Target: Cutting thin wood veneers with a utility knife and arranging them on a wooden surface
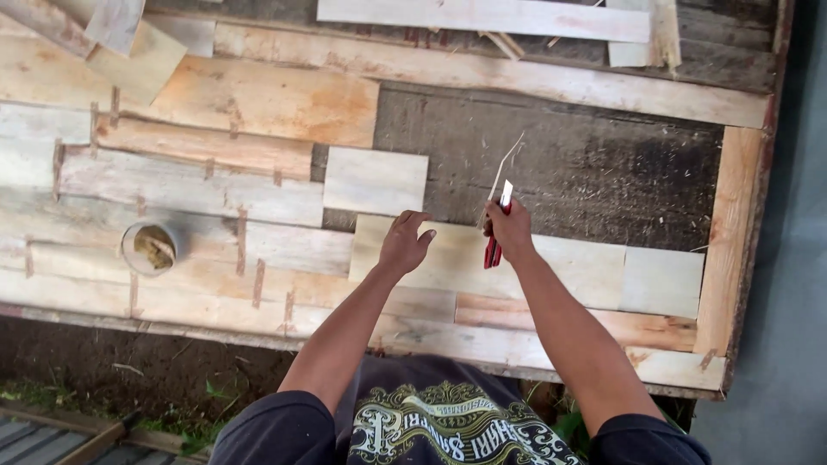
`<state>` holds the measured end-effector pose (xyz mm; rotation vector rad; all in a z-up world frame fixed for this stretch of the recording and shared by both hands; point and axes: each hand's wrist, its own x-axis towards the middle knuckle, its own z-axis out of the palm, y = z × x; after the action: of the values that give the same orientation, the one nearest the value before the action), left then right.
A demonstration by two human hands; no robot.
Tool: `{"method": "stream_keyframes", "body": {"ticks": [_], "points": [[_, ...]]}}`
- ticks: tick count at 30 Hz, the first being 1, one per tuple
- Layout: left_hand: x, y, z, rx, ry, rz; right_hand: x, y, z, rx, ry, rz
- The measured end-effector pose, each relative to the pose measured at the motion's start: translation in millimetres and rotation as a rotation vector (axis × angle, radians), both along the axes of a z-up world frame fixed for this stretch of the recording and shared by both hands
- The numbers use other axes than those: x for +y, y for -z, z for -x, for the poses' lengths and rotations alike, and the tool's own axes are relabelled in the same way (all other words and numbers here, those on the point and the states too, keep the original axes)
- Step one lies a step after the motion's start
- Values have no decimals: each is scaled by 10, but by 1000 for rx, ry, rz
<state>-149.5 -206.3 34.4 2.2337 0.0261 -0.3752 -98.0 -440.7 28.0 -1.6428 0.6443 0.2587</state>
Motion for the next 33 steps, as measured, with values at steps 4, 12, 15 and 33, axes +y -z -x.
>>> {"method": "stream_keyframes", "body": {"ticks": [4, 12, 15, 33], "points": [[-373, -152, -567, -15, 35, 1, -335, -15, -863, -48, 65, -35], [-941, -284, -1615, 74, -7, 86, -909, -446, -2501, -161, 197, -102], [-1162, -286, -1897, 37, -18, 152, -1039, -704, -2851, -297, 266, -215], [-1205, 350, -1516, 56, -193, 218, -2300, 1270, -3505, -42, 655, -268]]}}
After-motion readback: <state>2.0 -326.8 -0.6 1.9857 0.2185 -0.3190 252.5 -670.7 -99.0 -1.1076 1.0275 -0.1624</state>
